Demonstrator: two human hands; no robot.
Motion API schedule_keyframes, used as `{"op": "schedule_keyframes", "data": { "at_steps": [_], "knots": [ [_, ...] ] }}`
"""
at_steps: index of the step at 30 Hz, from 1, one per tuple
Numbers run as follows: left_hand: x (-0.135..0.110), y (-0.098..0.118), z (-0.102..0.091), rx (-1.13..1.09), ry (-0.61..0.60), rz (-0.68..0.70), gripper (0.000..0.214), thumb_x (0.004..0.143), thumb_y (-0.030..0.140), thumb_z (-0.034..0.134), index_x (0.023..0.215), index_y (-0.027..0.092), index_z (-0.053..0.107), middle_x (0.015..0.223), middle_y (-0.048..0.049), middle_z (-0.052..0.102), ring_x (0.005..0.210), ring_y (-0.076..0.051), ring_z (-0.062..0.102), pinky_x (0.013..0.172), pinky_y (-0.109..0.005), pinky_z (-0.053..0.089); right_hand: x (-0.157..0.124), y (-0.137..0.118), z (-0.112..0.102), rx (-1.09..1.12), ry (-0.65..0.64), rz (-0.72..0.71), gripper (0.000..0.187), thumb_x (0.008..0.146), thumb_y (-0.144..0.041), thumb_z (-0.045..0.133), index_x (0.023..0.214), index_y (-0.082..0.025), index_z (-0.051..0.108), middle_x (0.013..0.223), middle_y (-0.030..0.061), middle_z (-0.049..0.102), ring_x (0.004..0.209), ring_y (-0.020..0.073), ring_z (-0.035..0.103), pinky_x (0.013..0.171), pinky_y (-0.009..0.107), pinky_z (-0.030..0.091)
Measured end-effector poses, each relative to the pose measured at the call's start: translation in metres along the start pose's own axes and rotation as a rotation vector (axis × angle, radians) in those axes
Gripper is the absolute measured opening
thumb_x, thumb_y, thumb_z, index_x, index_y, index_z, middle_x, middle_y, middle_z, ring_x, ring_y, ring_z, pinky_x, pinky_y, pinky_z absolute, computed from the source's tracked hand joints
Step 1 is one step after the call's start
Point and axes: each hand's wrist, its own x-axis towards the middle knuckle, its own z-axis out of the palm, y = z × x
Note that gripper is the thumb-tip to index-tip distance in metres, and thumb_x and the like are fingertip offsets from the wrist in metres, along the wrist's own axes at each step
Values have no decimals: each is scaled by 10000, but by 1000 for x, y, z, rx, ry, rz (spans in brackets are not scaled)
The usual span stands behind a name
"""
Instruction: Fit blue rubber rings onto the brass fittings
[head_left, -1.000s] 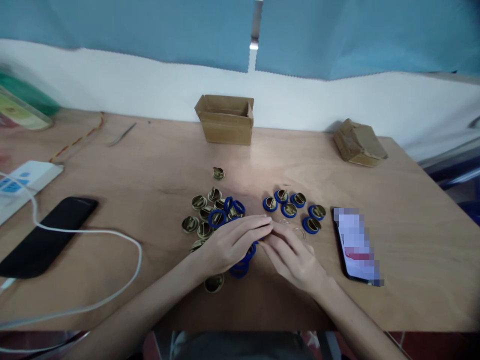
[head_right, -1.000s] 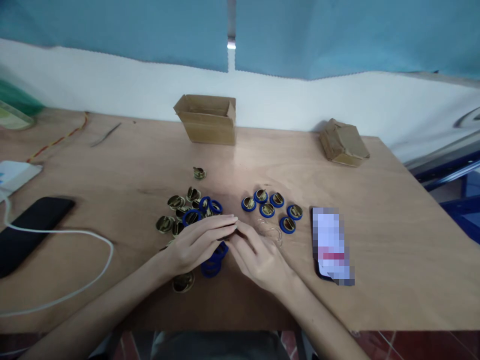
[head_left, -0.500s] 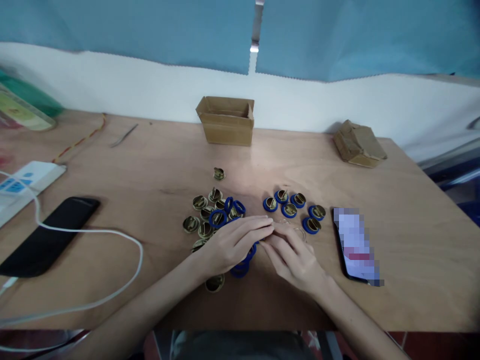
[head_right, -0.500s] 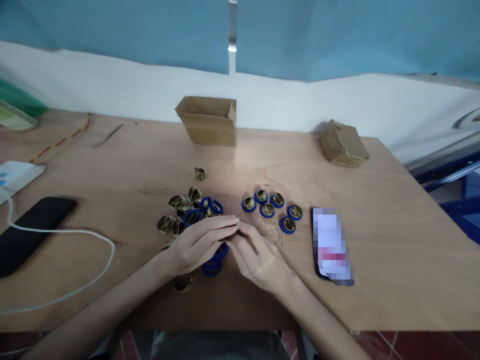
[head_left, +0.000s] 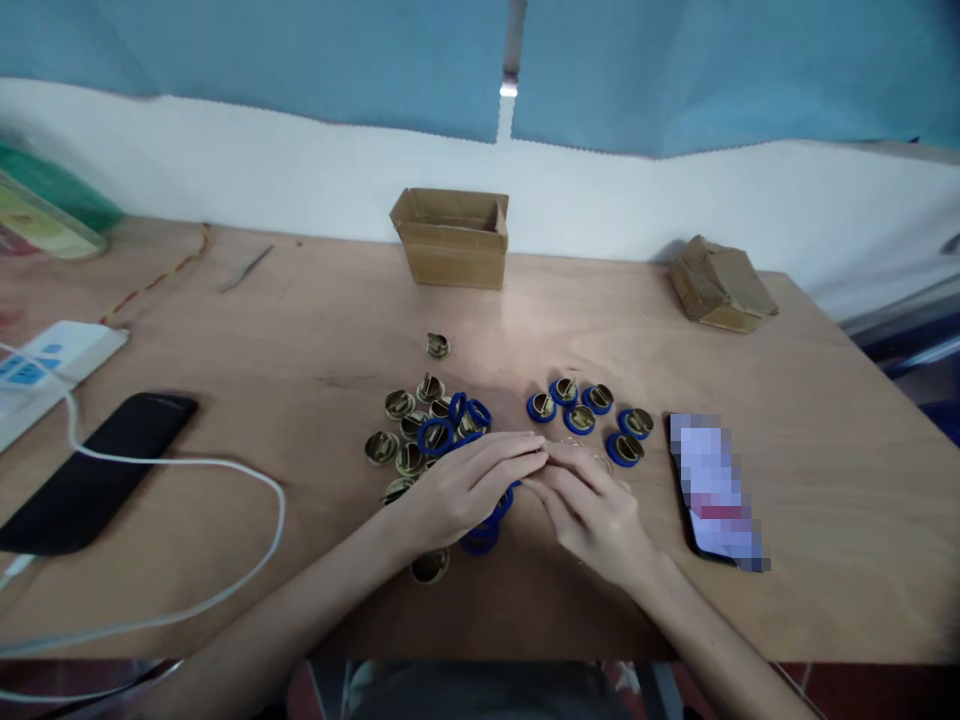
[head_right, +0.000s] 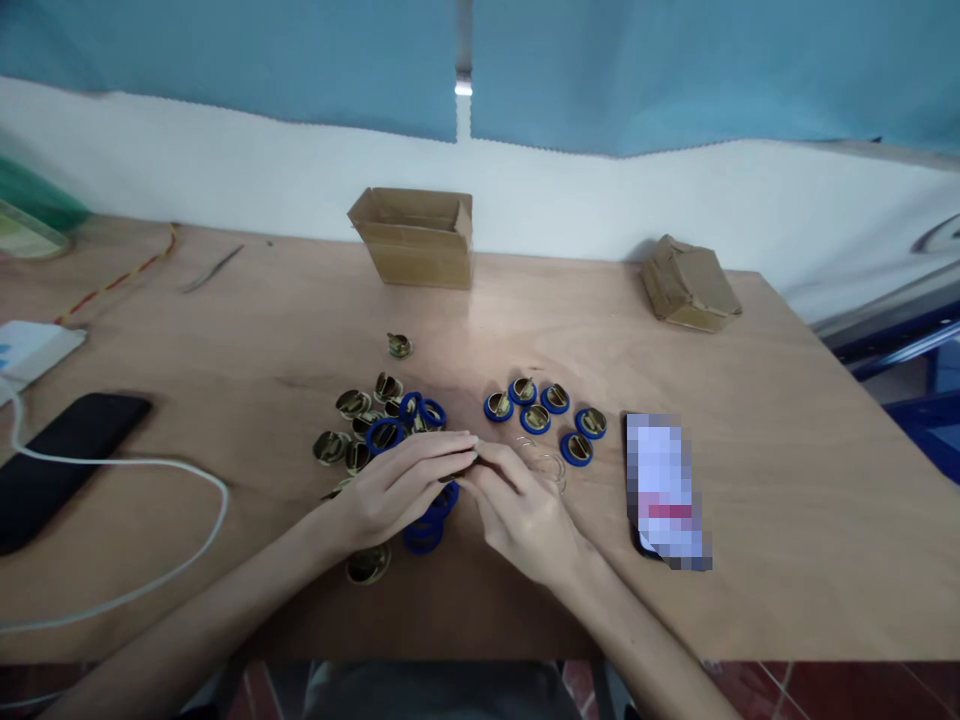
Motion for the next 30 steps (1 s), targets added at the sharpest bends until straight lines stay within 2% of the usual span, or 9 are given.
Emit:
{"op": "schedule_keyframes", "data": {
  "at_steps": [15,30],
  "knots": [
    [-1,0,4,74,15,70,339,986,25,446,1292,56,589,1261,-179,688,1263,-250,635,1061,-401,586,-2,2,-2,74,-20,8,382,923,14,530,1198,-225,646,1217,79,680,1108,202,701,946,314,623],
    [-6,0,13,7,76,45,396,984,-4,461,1365,37,560,1321,-190,660,1363,-252,548,1117,-410,551,-1,0,-1,-136,59,-92,402,902,46,474,1185,-160,672,1238,110,727,1086,202,739,895,272,651]
  ]
}}
